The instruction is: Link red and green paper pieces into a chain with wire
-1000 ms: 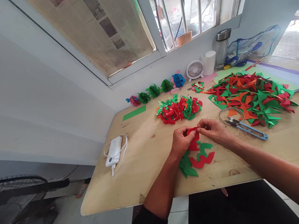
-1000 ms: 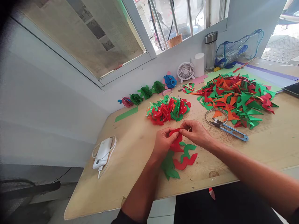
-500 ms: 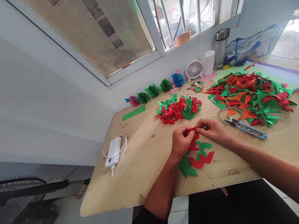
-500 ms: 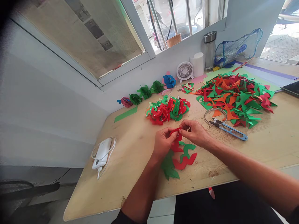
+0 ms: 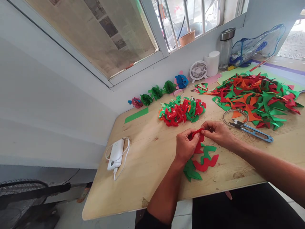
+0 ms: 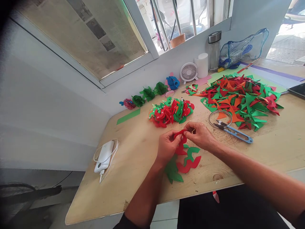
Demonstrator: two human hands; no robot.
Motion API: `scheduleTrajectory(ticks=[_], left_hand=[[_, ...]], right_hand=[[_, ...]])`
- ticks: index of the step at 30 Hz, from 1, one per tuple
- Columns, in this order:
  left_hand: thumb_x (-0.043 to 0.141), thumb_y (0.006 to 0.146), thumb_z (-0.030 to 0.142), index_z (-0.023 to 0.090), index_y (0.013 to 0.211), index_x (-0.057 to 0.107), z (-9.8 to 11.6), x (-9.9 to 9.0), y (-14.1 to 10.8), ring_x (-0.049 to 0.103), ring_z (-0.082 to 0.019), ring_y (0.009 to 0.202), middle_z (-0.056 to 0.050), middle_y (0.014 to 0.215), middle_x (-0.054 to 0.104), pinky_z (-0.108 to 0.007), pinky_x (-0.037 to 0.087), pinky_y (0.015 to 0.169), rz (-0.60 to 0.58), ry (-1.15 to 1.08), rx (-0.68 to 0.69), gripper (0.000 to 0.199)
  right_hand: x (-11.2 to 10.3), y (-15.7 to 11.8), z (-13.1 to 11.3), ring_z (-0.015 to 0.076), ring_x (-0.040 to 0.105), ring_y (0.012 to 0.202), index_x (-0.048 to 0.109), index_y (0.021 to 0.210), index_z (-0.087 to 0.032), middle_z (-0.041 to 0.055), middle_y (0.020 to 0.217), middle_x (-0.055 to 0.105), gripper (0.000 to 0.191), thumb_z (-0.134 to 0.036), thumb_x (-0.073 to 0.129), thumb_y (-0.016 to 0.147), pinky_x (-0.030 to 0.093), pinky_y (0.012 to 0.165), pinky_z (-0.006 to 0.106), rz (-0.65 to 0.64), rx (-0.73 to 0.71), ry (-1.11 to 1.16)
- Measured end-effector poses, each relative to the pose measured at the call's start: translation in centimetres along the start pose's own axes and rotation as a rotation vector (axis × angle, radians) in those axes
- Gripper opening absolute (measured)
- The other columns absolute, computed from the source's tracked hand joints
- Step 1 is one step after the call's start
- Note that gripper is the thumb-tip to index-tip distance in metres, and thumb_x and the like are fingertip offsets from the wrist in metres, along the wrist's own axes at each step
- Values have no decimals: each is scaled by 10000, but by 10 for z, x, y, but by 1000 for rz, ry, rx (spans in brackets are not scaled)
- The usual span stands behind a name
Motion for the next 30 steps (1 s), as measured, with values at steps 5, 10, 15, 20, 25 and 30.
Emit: scheduleTrajectory(ticks=[5, 10, 15, 20, 25, 30], left_hand=[[583, 753, 282, 139, 804, 692, -1, 0, -1, 608, -152, 640, -53, 712, 683, -249, 473, 591, 3, 31, 13, 187], [584, 754, 287, 138, 814, 695, -1, 0, -1, 611, -156, 637, -56, 706, 687, -257, 480, 599, 3, 26, 16, 195], [593, 740, 273, 139, 793, 699, 0, 0, -1, 605, -151, 635, -50, 694, 679, -243, 475, 589, 20, 11, 9, 178], [598, 734, 275, 136, 785, 700, 1, 1, -1, 599, -145, 621, -46, 694, 674, -233, 465, 571, 8, -22, -5, 180], [610, 746, 337, 131, 785, 698, -4, 2, 0, 567, -132, 569, -38, 671, 654, -226, 431, 519, -29, -53, -46, 227], [627, 740, 393, 121, 740, 688, -10, 3, 1, 530, -116, 543, -29, 632, 618, -217, 390, 496, -86, -76, -107, 279]], right_hand=[[-2, -1, -3, 101, 438, 495, 617, 700, -169, -10, 573, 581, 166, -293, 508, 717, 320, 472, 241, 5, -5, -35], [-3, -1, -6, 105, 444, 506, 621, 690, -175, -7, 578, 585, 174, -291, 495, 726, 329, 481, 243, 10, -9, -56], [-5, -1, -4, 115, 478, 533, 613, 669, -183, -1, 586, 597, 187, -308, 491, 735, 364, 504, 242, 27, -4, -19], [-7, 0, -2, 121, 476, 542, 612, 661, -184, 0, 587, 592, 193, -330, 502, 723, 365, 508, 246, 50, 7, -8], [-9, 0, -1, 135, 482, 566, 624, 666, -179, 8, 595, 589, 211, -348, 505, 708, 366, 523, 260, 68, 42, 15], [-9, 0, 1, 145, 499, 600, 626, 670, -177, 4, 613, 579, 199, -327, 501, 709, 384, 590, 280, 60, 57, 86]])
Point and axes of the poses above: each hand's wrist, its own y-axis towards the middle knuckle, its own x-axis out of the palm, z = x × y, the point moved 5 cm from there along y, towards the middle knuckle
